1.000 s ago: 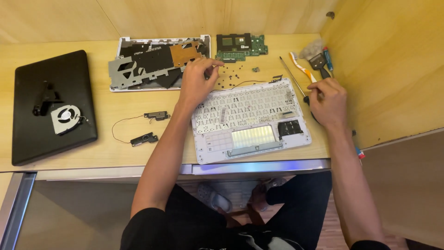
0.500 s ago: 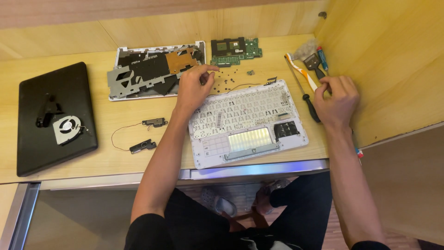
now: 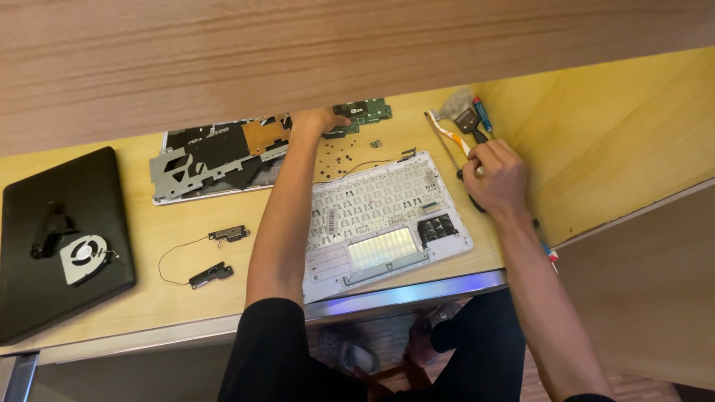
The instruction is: Disassembling and cleaning internal laptop components using a screwdriver and a brush.
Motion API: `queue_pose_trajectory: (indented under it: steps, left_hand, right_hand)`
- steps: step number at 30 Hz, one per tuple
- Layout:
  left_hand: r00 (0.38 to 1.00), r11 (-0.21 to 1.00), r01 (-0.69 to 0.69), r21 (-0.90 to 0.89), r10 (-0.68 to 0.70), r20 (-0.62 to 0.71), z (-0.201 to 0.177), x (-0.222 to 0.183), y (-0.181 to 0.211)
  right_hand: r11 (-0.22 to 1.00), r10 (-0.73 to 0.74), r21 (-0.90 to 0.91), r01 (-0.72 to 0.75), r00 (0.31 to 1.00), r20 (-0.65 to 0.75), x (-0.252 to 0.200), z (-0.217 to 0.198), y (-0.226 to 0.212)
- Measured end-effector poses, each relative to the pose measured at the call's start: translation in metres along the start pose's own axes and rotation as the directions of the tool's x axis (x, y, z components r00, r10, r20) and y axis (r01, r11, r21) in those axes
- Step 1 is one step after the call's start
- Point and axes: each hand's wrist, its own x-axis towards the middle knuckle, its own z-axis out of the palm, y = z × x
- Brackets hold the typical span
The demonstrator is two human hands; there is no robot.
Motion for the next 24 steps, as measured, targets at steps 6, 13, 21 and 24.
queue_pose_trajectory:
  steps: [6,13,21,24]
  left_hand:
    - [0.97,0.998,0.044,-0.04,-0.033,0.242,-0.042,-0.033,0.02]
    - [0.994,0.993,-0.1,0.054,0.098,0.047,-0.028,-0.024,0.0]
    - [0.659,0.751,-0.617,-0.237,0.328,-0.677,-0.039,-0.166,0.033]
    - [0.342,0.631,-0.771,0.088,0.526,-0.778,-0.01,-0.198,0.025]
  right_hand:
    - [0.999,0.012,-0.037,-0.011,1.0,0.024,0.004,-0.003,-0.006]
    - [0.998,0.023,-0.054,-0.02,0.998,0.058,0.002,0.002,-0.002]
    - [1.0,-0.017,-0.026,0.016,1.0,-0.012,0.005,-0.003,-0.004]
    - [0.994,-0.053,0.089,0.056,0.998,-0.042,0.001,-0.005,0.0]
